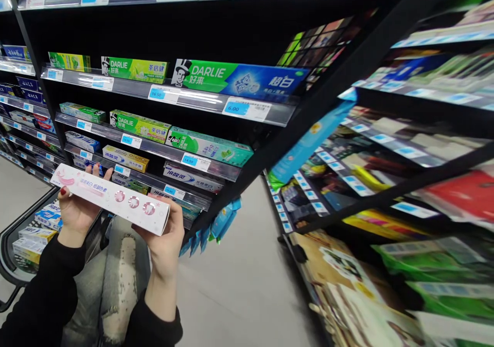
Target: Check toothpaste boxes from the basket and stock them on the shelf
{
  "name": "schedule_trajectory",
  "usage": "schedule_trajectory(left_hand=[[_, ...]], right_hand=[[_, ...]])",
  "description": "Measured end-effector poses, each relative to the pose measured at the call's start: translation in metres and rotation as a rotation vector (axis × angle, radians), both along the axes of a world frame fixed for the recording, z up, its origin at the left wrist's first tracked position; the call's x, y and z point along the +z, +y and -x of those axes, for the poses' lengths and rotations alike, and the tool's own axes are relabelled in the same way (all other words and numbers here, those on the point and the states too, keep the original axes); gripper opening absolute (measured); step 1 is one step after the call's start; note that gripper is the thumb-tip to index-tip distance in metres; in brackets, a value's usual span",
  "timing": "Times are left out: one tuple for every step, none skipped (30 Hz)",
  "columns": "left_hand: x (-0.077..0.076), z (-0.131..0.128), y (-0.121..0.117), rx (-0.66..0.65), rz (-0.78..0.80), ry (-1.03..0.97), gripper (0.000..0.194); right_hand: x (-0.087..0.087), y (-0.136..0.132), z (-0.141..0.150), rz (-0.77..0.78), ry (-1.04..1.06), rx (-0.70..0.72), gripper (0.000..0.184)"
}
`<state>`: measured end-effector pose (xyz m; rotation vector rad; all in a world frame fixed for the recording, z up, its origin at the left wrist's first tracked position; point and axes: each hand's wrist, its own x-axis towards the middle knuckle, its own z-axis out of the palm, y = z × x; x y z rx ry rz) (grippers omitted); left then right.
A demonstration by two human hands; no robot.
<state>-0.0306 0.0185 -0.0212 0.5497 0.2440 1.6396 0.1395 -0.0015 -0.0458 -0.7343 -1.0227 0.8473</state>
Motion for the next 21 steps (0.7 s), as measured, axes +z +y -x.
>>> schedule_trajectory(left_hand=[[0.0, 0.0, 0.0, -0.005, -0.014, 0.005, 0.069], [0.0, -0.001, 0.0, -0.004, -0.031, 0.012, 0.07], [0.0, -0.001, -0.001, 0.002, -0.05, 0.02, 0.07], [0.0, -0.001, -0.002, 0.013, -0.066, 0.028, 0.07], [0.0, -0.002, -0.002, 0.028, -0.079, 0.035, 0.07], [0.0, -0.002, -0.003, 0.044, -0.087, 0.043, 0.07], [0.001, -0.002, -0.004, 0.058, -0.092, 0.052, 0.07], [0.001, -0.002, -0.005, 0.071, -0.095, 0.061, 0.07], [0.001, -0.001, -0.006, 0.08, -0.099, 0.07, 0.071], [0.002, -0.001, -0.006, 0.088, -0.104, 0.077, 0.072], [0.002, -0.001, -0.007, 0.094, -0.109, 0.082, 0.073], [0.002, -0.001, -0.008, 0.098, -0.115, 0.083, 0.074], [0.003, -0.001, -0.009, 0.102, -0.119, 0.084, 0.075], [0.004, -0.001, -0.011, 0.108, -0.123, 0.086, 0.076], [0.005, -0.001, -0.012, 0.114, -0.125, 0.088, 0.076], [0.006, -0.001, -0.013, 0.118, -0.126, 0.095, 0.076], [0.008, -0.001, -0.013, 0.121, -0.126, 0.102, 0.075], [0.009, 0.0, -0.014, 0.124, -0.126, 0.108, 0.074], [0.01, 0.0, -0.015, 0.126, -0.127, 0.114, 0.074], [0.011, 0.0, -0.015, 0.127, -0.127, 0.118, 0.073], [0.012, 0.0, -0.016, 0.126, -0.127, 0.121, 0.073]], right_hand=[[0.001, -0.001, 0.0, -0.016, -0.007, -0.002, 0.056], [0.002, -0.001, 0.0, -0.037, -0.007, -0.006, 0.055], [0.003, -0.002, -0.001, -0.063, -0.003, -0.011, 0.056], [0.004, -0.002, -0.001, -0.088, 0.001, -0.014, 0.056], [0.004, -0.002, -0.001, -0.11, 0.005, -0.016, 0.055], [0.005, -0.002, -0.002, -0.128, 0.008, -0.015, 0.055], [0.005, -0.002, -0.002, -0.135, 0.01, -0.012, 0.054], [0.004, -0.002, -0.003, -0.135, 0.008, -0.006, 0.054], [0.003, -0.002, -0.004, -0.128, 0.006, 0.002, 0.054], [0.002, -0.002, -0.004, -0.116, 0.007, 0.01, 0.056], [0.001, -0.001, -0.005, -0.102, 0.012, 0.02, 0.058], [-0.001, -0.001, -0.006, -0.088, 0.02, 0.028, 0.061], [-0.003, -0.001, -0.006, -0.079, 0.031, 0.033, 0.064], [-0.004, 0.0, -0.007, -0.073, 0.042, 0.034, 0.066], [-0.005, 0.001, -0.008, -0.07, 0.052, 0.031, 0.067], [-0.007, 0.001, -0.008, -0.066, 0.058, 0.028, 0.069], [-0.008, 0.002, -0.009, -0.058, 0.061, 0.028, 0.07], [-0.009, 0.003, -0.01, -0.049, 0.063, 0.032, 0.071], [-0.011, 0.003, -0.011, -0.037, 0.063, 0.04, 0.071], [-0.013, 0.004, -0.012, -0.027, 0.063, 0.05, 0.072], [-0.014, 0.005, -0.012, -0.02, 0.061, 0.058, 0.072]])
